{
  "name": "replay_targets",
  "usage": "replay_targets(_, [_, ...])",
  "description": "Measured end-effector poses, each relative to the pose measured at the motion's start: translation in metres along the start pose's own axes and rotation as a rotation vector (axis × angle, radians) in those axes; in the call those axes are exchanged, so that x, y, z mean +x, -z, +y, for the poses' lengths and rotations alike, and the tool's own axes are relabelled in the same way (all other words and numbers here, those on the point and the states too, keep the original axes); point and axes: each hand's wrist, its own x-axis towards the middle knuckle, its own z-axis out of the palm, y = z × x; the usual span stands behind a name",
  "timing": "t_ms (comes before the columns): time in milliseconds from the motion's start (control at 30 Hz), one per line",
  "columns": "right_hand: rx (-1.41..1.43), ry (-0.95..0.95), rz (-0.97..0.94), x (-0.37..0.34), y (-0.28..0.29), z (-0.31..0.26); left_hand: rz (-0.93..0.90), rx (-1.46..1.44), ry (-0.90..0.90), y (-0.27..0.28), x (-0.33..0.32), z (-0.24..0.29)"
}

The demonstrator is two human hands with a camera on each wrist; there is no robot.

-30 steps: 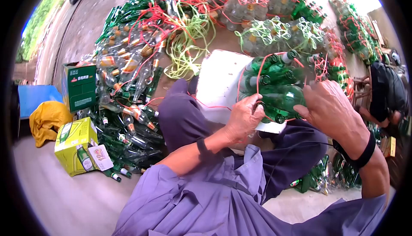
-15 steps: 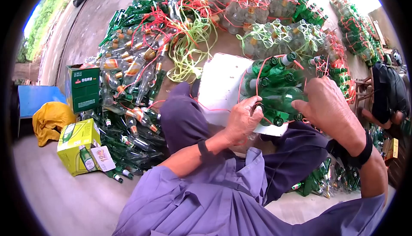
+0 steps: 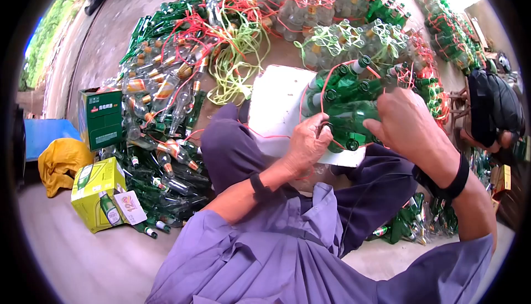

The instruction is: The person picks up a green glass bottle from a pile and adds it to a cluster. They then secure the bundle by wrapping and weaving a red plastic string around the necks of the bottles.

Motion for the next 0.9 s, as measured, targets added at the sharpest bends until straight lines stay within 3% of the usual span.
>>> replay_targets(167, [-0.059,0.031,-0.084,0.006,0.002,0.000,-0.052,-0.034,0.069,0.005,0.000,0.007])
replay_targets(367, [0.000,-0.013,-0.071,0.015,0.006,0.000,-0.030,-0.061,0.009,0.002,0.002,0.007])
replay_targets(433, [-0.006,-0.030,-0.027,0.016,0.003,0.004,-0.102,-0.068,0.154,0.005,0.005,0.011])
replay_targets(633, [-0.019,-0.038,-0.075,0.015,-0.001,0.007,-0.081,-0.057,0.120,0.002,0.003,0.009])
replay_targets(900, [-0.078,0.049,0.013,0.019,-0.007,0.007,-0.061,-0.020,0.115,0.001,0.002,0.006])
